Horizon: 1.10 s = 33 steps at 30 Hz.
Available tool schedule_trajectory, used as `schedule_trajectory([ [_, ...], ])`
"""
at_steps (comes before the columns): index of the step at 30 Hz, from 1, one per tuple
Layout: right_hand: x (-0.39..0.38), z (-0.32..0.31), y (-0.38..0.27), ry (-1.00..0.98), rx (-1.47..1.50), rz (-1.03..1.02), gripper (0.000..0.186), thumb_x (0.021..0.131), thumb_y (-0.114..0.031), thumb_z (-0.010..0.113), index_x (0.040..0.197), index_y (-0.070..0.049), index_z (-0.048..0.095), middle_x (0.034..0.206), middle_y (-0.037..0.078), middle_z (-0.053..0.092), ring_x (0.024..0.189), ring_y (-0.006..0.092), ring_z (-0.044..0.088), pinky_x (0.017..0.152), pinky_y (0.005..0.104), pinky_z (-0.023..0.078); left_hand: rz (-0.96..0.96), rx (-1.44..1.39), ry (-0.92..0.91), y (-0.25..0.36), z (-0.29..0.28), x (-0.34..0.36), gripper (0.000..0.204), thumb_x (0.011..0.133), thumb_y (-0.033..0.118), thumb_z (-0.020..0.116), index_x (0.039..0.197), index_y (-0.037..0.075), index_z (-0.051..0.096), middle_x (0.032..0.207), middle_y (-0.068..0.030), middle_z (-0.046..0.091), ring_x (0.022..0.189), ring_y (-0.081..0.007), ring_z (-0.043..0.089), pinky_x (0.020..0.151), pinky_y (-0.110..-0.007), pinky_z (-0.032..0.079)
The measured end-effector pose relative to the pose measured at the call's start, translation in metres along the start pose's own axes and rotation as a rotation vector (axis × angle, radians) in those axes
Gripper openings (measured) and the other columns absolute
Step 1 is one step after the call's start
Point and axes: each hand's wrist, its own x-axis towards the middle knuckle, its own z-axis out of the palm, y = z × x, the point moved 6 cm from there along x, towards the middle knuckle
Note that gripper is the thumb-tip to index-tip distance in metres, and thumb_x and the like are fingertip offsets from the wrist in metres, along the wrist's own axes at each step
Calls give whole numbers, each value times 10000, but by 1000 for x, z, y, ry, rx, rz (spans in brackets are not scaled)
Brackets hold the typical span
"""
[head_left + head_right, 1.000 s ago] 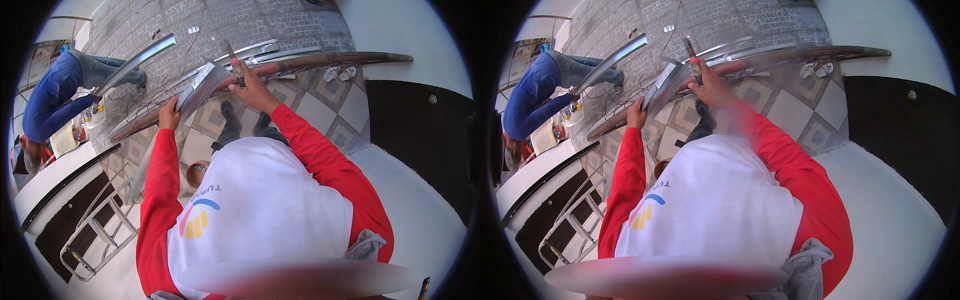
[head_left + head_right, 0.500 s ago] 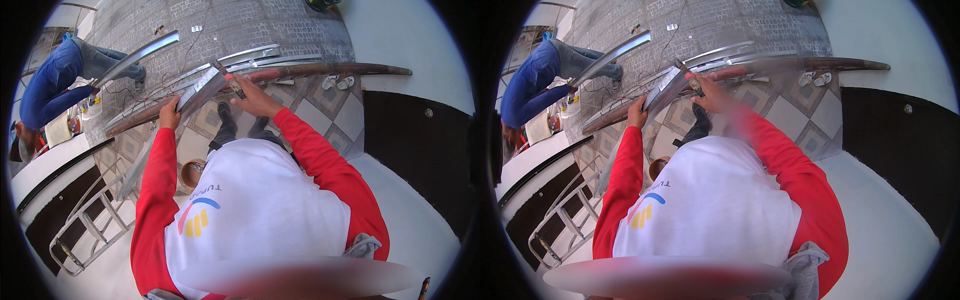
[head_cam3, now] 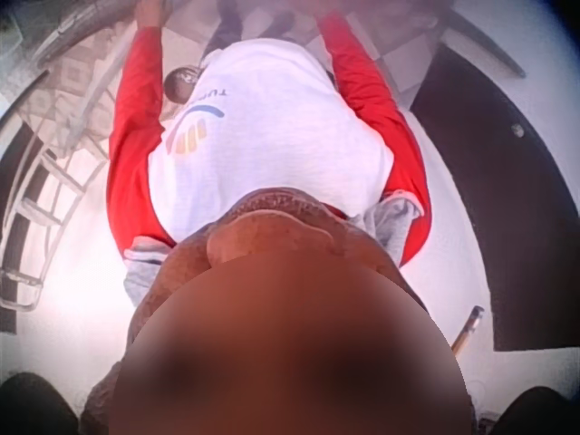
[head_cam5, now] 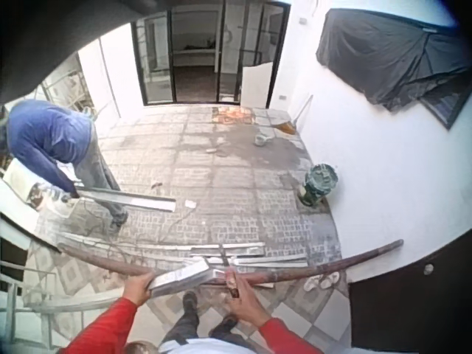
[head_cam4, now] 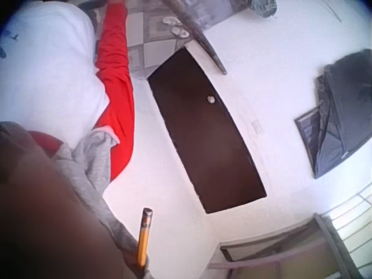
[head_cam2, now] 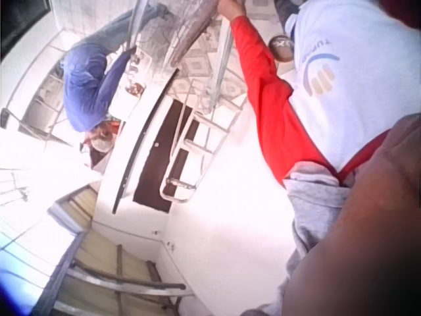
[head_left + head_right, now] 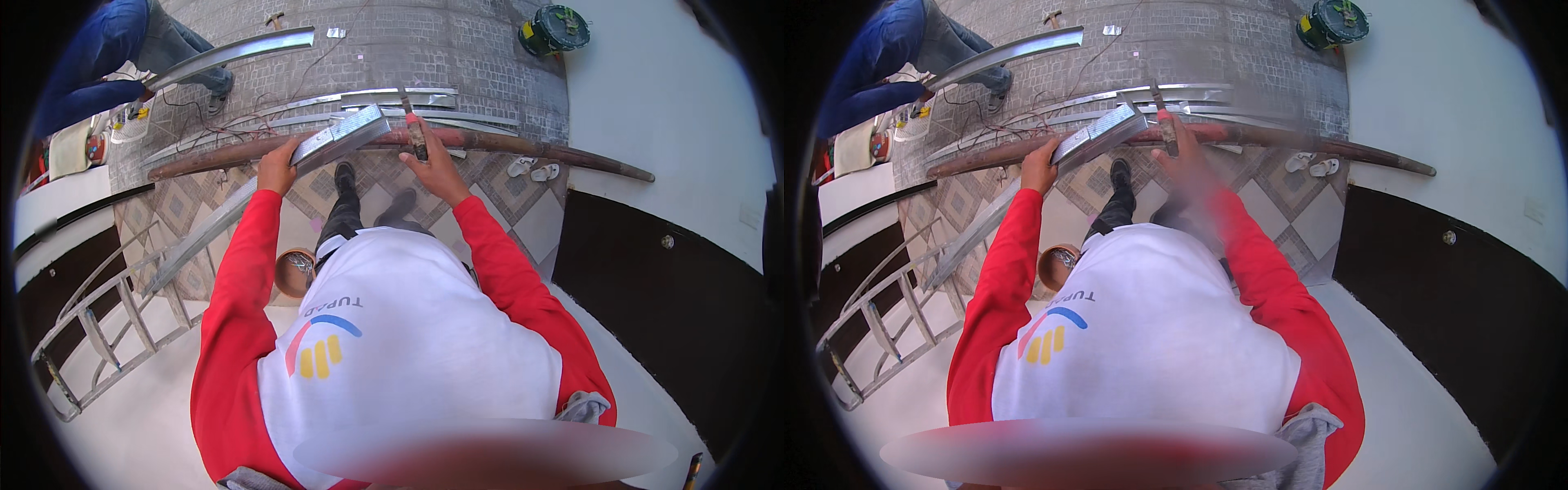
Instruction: The person cuts a metal trim piece with shears, then climbs a ladder to fit and secure the trim along a wall or ceiling edge. They use a tape measure to check dimensions before and after positioning the trim.
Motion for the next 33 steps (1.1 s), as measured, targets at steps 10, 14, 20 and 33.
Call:
schedule_trajectory([
  [10, -25, 0, -38, -139, -211, -81, 832, 892, -247, 753, 1579, -91, 312, 1478, 201, 488, 1373, 348, 466, 1131, 410, 367, -41, -40, 0, -12, 15, 11, 527, 799, 33, 670, 1264, 279, 627, 1022, -133, 728, 938, -381, 695, 834, -512, 540],
  [14, -21, 11, -32, -327, -163, 81, 804, 878, -246, 773, 1561, -113, 370, 1404, 161, 557, 1290, 292, 533, 1070, 396, 425, -49, -55, -4, -12, 18, 12, 516, 804, 50, 688, 1257, 290, 630, 1030, -116, 731, 938, -365, 700, 826, -499, 544],
  [20, -16, 11, -35, -342, -72, 178, 727, 908, -211, 749, 1543, -130, 406, 1228, 65, 635, 1100, 146, 590, 912, 287, 490, -43, -88, 8, -12, 19, 15, 498, 802, 35, 677, 1238, 272, 628, 1048, -104, 728, 953, -365, 696, 805, -502, 542],
  [33, -12, 25, -32, -79, -13, 93, 747, 917, -190, 720, 1560, -126, 346, 1190, 59, 607, 914, 129, 566, 773, 292, 485, -84, -75, -4, -12, 27, 18, 465, 787, 10, 667, 1210, 195, 608, 1081, -111, 708, 981, -392, 684, 816, -511, 541],
])
